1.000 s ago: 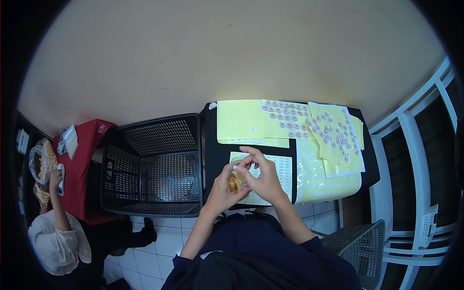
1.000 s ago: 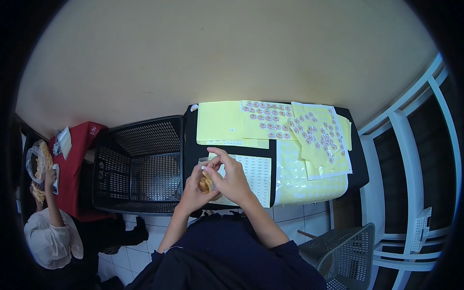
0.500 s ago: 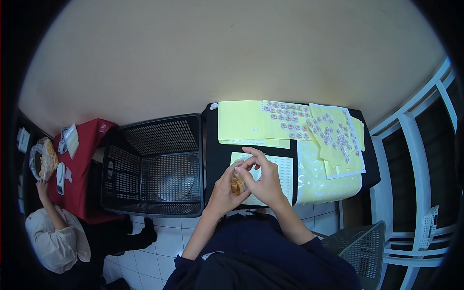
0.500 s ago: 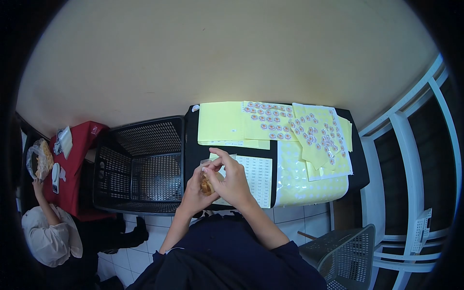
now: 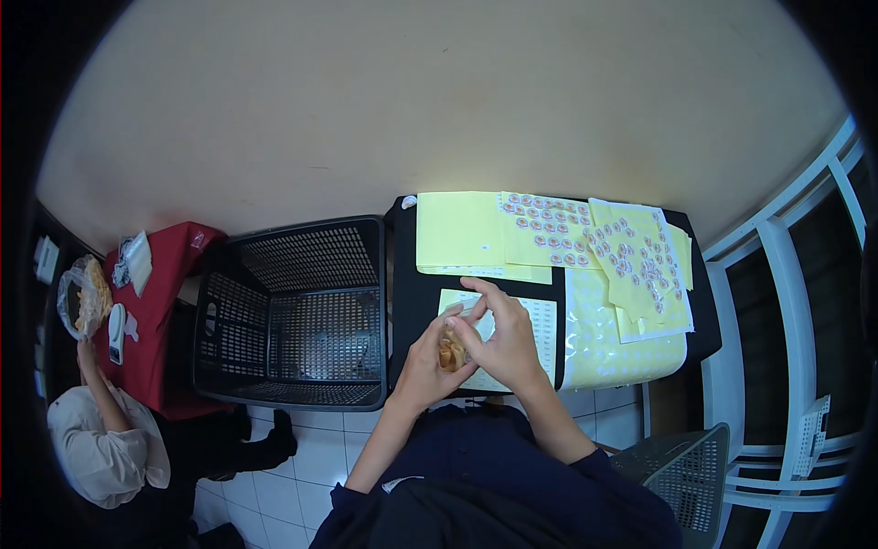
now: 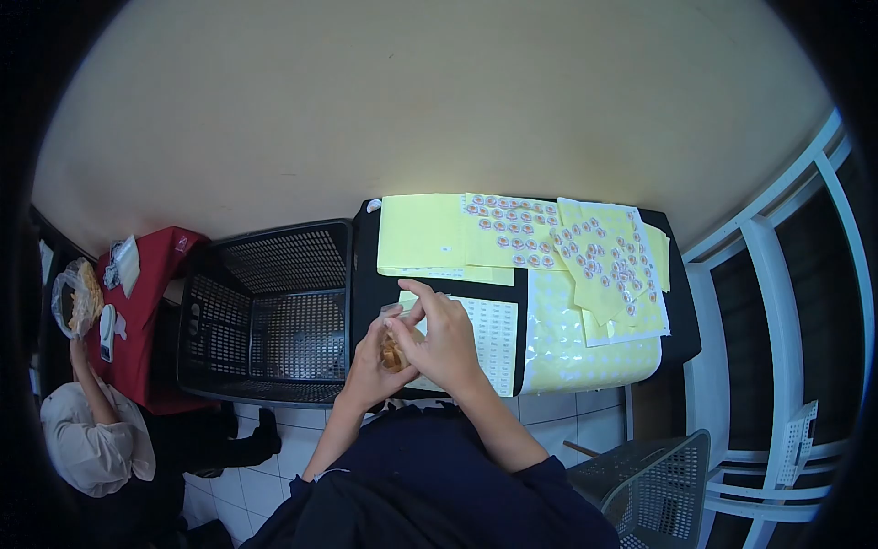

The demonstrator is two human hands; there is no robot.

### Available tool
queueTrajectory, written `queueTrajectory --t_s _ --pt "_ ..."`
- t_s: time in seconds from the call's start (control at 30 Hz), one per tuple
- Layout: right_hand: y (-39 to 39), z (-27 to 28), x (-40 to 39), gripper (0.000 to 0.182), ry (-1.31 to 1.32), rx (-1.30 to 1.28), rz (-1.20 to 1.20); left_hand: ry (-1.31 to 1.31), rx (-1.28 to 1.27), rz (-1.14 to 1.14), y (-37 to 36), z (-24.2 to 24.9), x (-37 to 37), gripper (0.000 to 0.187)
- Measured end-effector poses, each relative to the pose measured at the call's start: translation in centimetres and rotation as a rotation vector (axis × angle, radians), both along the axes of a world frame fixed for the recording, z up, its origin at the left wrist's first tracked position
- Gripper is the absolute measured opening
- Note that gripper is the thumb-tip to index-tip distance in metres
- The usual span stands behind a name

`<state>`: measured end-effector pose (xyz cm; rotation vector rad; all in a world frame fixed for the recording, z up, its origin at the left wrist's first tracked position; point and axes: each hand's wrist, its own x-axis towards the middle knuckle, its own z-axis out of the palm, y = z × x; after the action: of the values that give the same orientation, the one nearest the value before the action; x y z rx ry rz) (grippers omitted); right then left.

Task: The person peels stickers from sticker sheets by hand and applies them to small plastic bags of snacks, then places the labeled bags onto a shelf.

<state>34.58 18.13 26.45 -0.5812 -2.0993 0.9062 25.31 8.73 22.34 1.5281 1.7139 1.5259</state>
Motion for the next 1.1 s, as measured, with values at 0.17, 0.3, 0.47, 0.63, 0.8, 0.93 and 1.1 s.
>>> queueTrajectory --t_s 0.17,0.3,0.47,0.63,0.8,0.93,1.1 --pt "0.7 0.0 0.3 0.042 -0.067 0.011 -0.055 -0.052 -0.077 -0.026 0.1 0.1 0.0 0.069" --pt "1.1 0.2 0.6 0.043 -0.053 -0.014 -0.075 -0.154 -0.058 -0.063 0.2 -0.1 0.0 0.073" --pt "1.3 0.2 0.5 0.044 -0.031 0.021 -0.107 -0.106 -0.097 -0.107 0.4 0.5 -0.2 0.074" --pt "1.8 0.6 0.7 0.046 -0.048 0.062 -0.145 -0.143 -0.178 -0.225 1.2 0.7 0.3 0.073" --pt "2.9 1.0 2.2 0.051 -0.115 0.081 -0.264 -0.163 -0.074 -0.236 2.3 0.2 0.0 0.077" --pt "3.3 0.3 3.5 0.05 -0.093 0.013 -0.274 -0.291 -0.139 -0.273 3.2 -0.6 0.2 0.082" --pt "2.1 -1.5 5.1 0.062 0.091 -0.144 -0.454 -0.486 -0.133 -0.326 4.2 0.3 0.2 0.087"
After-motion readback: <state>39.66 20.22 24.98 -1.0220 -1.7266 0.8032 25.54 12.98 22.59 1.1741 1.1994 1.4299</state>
